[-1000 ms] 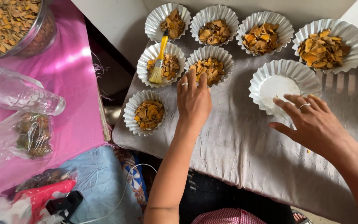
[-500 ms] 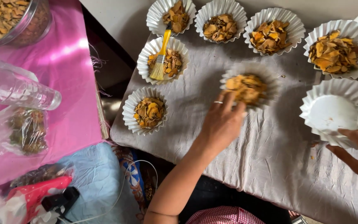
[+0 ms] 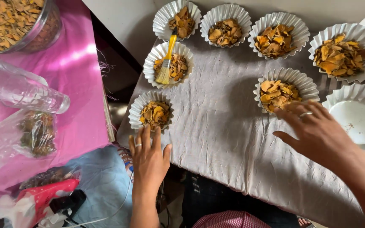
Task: Filling small paper liners with dried organic material and using a brush to arrange the contents.
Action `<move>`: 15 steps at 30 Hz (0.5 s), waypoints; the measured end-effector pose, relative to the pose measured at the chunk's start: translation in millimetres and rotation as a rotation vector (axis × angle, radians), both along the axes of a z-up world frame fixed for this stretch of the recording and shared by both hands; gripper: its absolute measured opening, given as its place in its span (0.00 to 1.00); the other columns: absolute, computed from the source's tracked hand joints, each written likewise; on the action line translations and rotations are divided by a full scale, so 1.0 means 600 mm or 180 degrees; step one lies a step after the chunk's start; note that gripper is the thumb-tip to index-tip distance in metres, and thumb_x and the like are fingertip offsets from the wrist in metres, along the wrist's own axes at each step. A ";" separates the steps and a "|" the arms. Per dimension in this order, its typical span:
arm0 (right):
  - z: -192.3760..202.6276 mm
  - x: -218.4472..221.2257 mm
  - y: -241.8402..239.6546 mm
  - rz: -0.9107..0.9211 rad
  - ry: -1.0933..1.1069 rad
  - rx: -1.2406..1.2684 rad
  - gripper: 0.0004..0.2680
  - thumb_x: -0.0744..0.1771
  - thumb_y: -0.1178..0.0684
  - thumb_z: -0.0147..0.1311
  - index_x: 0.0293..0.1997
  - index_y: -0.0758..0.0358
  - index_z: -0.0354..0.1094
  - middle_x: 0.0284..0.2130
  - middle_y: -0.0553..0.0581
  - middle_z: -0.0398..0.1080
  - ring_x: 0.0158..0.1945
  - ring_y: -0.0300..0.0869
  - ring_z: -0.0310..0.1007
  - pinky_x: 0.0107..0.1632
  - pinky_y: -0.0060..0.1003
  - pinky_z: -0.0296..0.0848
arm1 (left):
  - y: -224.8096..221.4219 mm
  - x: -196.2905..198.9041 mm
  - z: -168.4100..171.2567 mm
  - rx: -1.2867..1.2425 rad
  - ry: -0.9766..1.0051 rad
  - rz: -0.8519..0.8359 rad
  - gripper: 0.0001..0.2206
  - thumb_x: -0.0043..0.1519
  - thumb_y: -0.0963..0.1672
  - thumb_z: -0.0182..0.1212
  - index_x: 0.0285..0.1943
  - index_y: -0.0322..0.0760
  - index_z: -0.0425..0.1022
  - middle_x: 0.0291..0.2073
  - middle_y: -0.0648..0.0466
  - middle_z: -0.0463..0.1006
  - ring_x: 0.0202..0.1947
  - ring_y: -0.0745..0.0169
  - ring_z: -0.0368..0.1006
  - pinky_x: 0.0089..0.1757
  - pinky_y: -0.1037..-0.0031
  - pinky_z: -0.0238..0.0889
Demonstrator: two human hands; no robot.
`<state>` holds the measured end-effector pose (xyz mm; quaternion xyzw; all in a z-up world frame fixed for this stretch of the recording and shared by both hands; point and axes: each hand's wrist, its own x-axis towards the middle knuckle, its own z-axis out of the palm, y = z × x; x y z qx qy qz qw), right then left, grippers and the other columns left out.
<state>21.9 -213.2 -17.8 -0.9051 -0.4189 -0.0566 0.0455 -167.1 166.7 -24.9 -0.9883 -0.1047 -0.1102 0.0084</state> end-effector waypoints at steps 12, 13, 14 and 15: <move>-0.023 -0.011 -0.026 -0.0143 -0.0455 -0.0103 0.18 0.65 0.58 0.54 0.63 0.47 0.67 0.51 0.50 0.75 0.54 0.44 0.76 0.69 0.48 0.67 | -0.048 0.041 -0.014 -0.1209 -0.0187 -0.1401 0.15 0.61 0.38 0.60 0.57 0.35 0.73 0.59 0.46 0.70 0.60 0.40 0.67 0.53 0.51 0.73; -0.026 -0.012 -0.028 -0.0157 -0.0459 -0.0107 0.18 0.65 0.58 0.54 0.63 0.47 0.67 0.51 0.50 0.75 0.54 0.44 0.76 0.69 0.48 0.67 | -0.053 0.068 -0.018 -0.1211 -0.0189 -0.1416 0.15 0.61 0.38 0.60 0.57 0.35 0.73 0.59 0.46 0.70 0.60 0.40 0.67 0.53 0.51 0.73; -0.029 -0.012 -0.031 -0.0198 -0.0403 -0.0097 0.19 0.65 0.59 0.53 0.63 0.45 0.67 0.52 0.51 0.75 0.55 0.45 0.75 0.69 0.48 0.66 | -0.059 0.095 -0.022 -0.1206 -0.0311 -0.1555 0.13 0.62 0.38 0.59 0.56 0.34 0.73 0.57 0.44 0.71 0.59 0.40 0.68 0.54 0.51 0.72; -0.032 -0.011 -0.035 -0.0249 -0.0355 -0.0085 0.20 0.64 0.60 0.53 0.62 0.43 0.68 0.52 0.51 0.74 0.56 0.46 0.75 0.69 0.48 0.65 | -0.065 0.125 -0.027 -0.1197 -0.0439 -0.1705 0.12 0.63 0.37 0.59 0.56 0.34 0.73 0.55 0.43 0.73 0.58 0.41 0.68 0.54 0.52 0.71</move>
